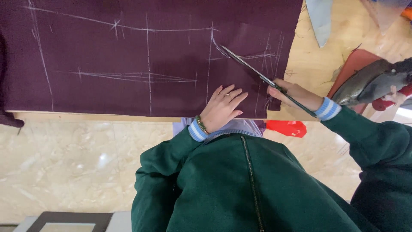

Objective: Marking pattern lines on fabric using a ruler and chalk, followed by cutting the fabric with tailor scissors.

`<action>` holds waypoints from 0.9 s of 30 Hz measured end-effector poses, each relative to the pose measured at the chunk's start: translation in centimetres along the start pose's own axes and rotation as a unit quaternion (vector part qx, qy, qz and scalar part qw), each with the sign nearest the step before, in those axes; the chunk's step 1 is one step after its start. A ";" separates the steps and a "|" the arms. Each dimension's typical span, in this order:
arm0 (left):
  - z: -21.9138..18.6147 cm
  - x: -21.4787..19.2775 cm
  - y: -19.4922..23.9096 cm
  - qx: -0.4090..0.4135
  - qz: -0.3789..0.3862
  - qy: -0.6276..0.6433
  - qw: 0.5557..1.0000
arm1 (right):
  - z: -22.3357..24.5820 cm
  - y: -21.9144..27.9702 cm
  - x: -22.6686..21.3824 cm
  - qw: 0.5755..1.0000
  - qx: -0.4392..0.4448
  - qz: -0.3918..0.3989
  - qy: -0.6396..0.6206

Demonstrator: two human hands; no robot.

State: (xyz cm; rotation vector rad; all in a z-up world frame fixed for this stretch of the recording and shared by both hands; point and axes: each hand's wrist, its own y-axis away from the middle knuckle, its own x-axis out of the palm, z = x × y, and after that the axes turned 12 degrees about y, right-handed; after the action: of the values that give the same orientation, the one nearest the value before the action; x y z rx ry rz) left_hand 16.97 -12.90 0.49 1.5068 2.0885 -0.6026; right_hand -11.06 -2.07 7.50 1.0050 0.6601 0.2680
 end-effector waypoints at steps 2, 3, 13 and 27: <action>0.3 -0.3 0.3 0.002 0.007 -0.015 1.000 | 1.2 0.6 0.1 1.000 0.003 -0.006 0.014; 0.5 -0.6 0.4 0.004 0.010 -0.014 1.000 | 1.4 0.8 0.2 1.000 0.005 -0.008 0.011; 2.5 -1.7 1.9 0.018 0.030 -0.009 0.999 | 5.7 3.0 1.0 0.997 0.011 -0.027 -0.069; 4.2 -1.7 2.7 0.054 0.056 -0.003 0.997 | 5.3 1.5 4.5 0.997 0.029 -0.068 -0.019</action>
State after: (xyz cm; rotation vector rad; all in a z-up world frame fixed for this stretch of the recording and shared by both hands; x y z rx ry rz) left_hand 20.55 -15.90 -1.92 1.6678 1.9791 -0.6866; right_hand -4.16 -2.70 8.98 1.0131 0.7016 0.1105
